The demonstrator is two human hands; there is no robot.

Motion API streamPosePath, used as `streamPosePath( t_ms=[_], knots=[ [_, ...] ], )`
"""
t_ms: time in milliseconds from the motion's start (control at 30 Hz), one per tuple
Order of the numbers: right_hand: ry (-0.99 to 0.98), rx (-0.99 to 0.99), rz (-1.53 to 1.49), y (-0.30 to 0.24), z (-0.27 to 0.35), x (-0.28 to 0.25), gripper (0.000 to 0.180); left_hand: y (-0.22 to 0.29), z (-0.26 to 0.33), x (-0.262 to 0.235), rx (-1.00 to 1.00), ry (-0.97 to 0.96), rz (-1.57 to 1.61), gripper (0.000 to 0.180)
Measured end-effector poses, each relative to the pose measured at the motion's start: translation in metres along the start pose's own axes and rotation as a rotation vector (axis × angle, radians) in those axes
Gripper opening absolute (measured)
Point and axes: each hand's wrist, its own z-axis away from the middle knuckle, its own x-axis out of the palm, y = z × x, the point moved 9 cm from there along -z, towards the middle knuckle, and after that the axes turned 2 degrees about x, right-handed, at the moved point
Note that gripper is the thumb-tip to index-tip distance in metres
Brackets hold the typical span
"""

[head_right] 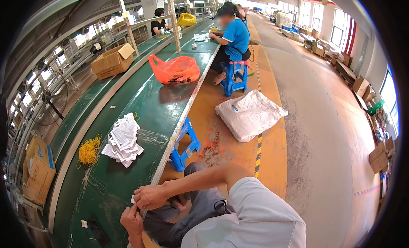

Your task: The person is folding small rectangular slips of paper into smaller squares or rectangles.

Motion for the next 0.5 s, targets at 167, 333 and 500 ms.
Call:
streamPosePath(
  t_ms=[167,333,500],
  knots=[
    [-0.015,0.016,-0.046,0.000,-0.002,0.000,0.012,-0.001,0.003,0.000,0.003,0.016,0.025,0.026],
    [-0.044,0.040,-0.087,0.003,-0.005,0.005,0.010,-0.007,0.005,0.005,0.032,0.010,0.036,0.026],
    [0.005,-0.059,0.046,-0.006,-0.003,-0.013,0.016,-0.005,0.000,0.001,0.005,0.005,0.036,0.029]
  ],
)
